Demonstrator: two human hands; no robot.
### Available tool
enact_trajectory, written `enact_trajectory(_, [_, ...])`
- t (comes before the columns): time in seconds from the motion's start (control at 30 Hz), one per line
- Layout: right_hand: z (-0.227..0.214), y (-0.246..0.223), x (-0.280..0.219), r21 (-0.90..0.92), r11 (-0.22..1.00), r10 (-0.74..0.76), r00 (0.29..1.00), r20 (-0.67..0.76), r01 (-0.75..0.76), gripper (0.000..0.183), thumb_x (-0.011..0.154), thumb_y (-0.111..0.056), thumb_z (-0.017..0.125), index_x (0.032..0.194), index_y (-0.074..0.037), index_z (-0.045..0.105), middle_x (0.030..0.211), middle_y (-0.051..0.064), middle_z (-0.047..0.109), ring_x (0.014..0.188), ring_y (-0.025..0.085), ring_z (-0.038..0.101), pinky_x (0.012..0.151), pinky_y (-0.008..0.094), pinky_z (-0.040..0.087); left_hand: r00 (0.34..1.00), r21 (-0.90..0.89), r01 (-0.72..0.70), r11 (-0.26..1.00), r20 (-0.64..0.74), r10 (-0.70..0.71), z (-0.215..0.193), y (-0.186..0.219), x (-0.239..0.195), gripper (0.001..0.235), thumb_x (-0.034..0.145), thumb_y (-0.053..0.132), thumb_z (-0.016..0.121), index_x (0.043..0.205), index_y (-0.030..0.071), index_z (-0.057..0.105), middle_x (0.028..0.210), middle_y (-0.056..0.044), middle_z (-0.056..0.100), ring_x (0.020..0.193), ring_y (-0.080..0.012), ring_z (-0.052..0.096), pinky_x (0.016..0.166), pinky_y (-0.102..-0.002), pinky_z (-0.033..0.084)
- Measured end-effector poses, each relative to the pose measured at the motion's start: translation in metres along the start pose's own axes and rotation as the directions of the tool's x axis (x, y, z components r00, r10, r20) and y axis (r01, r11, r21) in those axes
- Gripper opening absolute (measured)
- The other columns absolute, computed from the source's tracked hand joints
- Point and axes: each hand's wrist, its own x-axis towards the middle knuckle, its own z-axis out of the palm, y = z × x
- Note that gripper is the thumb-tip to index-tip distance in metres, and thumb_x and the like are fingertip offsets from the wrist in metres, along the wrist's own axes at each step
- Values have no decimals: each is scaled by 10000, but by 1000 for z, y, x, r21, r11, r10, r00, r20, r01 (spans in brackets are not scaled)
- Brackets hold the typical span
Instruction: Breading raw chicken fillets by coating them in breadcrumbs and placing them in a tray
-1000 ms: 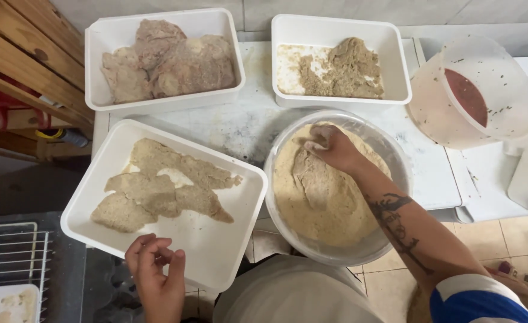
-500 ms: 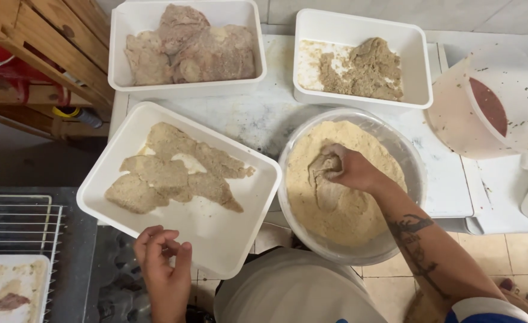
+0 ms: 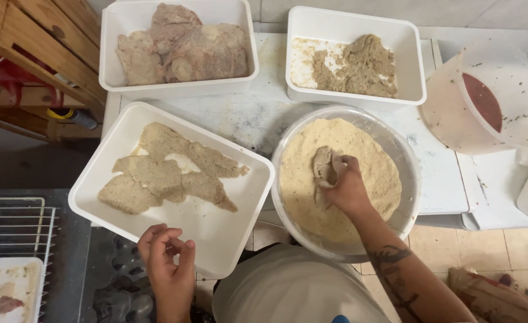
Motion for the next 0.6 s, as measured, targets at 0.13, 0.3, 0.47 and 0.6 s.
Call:
enact_trajectory(0.13, [-4,12,4,172,985,17,1000,-23,-13,523,843,-130,714,1312,56,575,1364,204,492,1063,279,679,989,301,550,999,17,7,1000,44,-8,4,9,3,173,926,110,681,1088,73,631,1372,-136,409,688,-120,533,746,-290,499])
enact_trajectory(0.3, [-16,-31,-19,20,992,121,992,27,-122,700,844,-112,769,1469,-15,470,1332,171,539,1066,271,667,938,336,632,998,19,-39,999,58,37,9,2,11,169,931,120,686,1084,67,638,1345,-134,429,669,-112,539,739,-283,505])
enact_trajectory(0.47, [-14,-38,-20,36,973,230,971,-61,-228,664,920,-241,719,1495,-47,452,1381,152,550,1120,302,646,924,415,607,995,-4,-46,999,85,46,13,-1,10,176,924,132,688,1086,90,631,1345,-120,426,693,-103,538,744,-273,494])
enact_trajectory(0.6, [-26,-30,-22,297,945,156,987,-44,-136,572,867,6,744,1400,9,539,1239,164,716,1135,282,717,876,367,677,994,10,-41,999,97,40,9,-7,10,185,908,135,694,1078,96,634,1350,-114,431,674,-108,535,747,-287,508])
